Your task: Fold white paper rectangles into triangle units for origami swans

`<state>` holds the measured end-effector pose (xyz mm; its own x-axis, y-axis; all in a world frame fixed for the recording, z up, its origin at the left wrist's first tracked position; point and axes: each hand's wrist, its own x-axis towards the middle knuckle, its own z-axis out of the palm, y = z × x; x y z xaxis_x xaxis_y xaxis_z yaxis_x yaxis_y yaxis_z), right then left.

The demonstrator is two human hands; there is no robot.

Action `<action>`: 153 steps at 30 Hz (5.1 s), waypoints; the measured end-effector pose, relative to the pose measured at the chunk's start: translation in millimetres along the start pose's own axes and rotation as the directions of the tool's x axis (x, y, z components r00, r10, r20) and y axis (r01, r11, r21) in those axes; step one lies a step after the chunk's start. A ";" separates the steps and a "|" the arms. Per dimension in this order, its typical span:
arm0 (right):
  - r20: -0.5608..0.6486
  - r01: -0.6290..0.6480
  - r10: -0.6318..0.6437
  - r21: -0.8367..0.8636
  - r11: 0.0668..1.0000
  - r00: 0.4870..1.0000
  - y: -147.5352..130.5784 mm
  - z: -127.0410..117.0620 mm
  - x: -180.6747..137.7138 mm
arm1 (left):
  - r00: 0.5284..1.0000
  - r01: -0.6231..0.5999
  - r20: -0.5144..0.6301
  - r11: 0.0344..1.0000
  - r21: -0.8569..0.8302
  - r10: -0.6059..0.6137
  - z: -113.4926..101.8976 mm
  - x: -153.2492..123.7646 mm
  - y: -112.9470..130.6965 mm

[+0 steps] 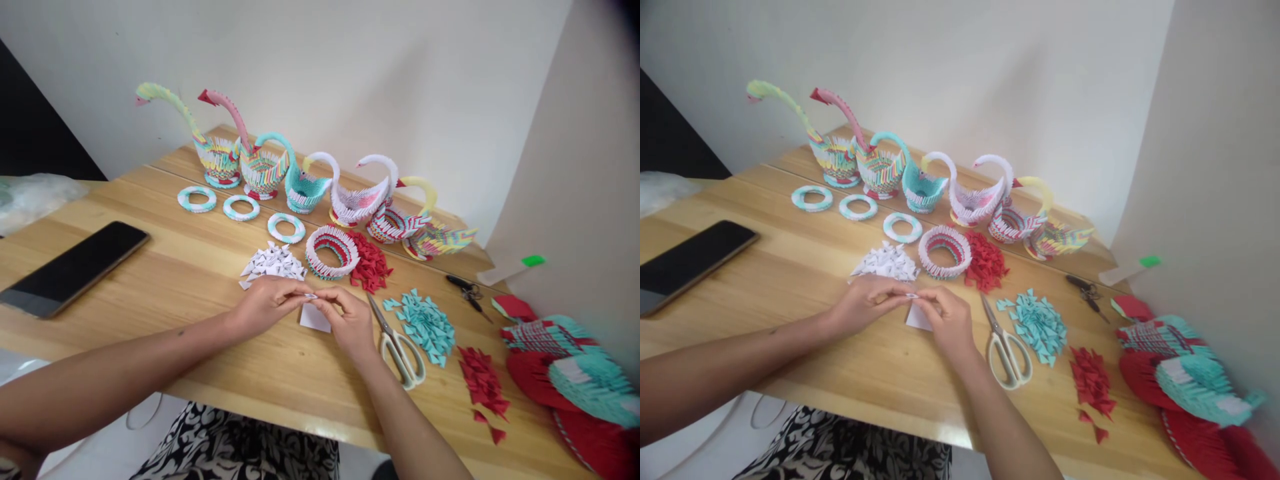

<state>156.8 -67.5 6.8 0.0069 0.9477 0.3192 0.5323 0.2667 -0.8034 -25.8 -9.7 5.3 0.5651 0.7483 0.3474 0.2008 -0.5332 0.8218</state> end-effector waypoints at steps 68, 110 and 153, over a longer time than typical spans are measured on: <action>0.051 -0.054 0.207 -0.879 0.473 0.977 28.7 -107.5 -92.5 | 0.748 0.540 0.374 0.176 -0.823 -0.548 -0.3 5.1 -1.4; 0.110 -0.111 0.133 -0.188 0.976 0.985 -16.8 -41.5 -96.4 | 0.757 0.591 0.485 0.144 -0.793 -0.438 5.8 -2.1 -0.9; 0.030 0.144 -0.166 -0.662 0.735 0.986 -24.8 -11.2 -87.4 | 0.829 0.479 0.338 0.256 -0.839 -0.445 7.4 1.9 -10.7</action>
<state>152.5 -158.9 4.5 -0.1065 0.8950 0.4331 0.9531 0.2161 -0.2121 -21.0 -5.4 -6.1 0.6498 0.7244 -0.2302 -0.3492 0.5534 0.7562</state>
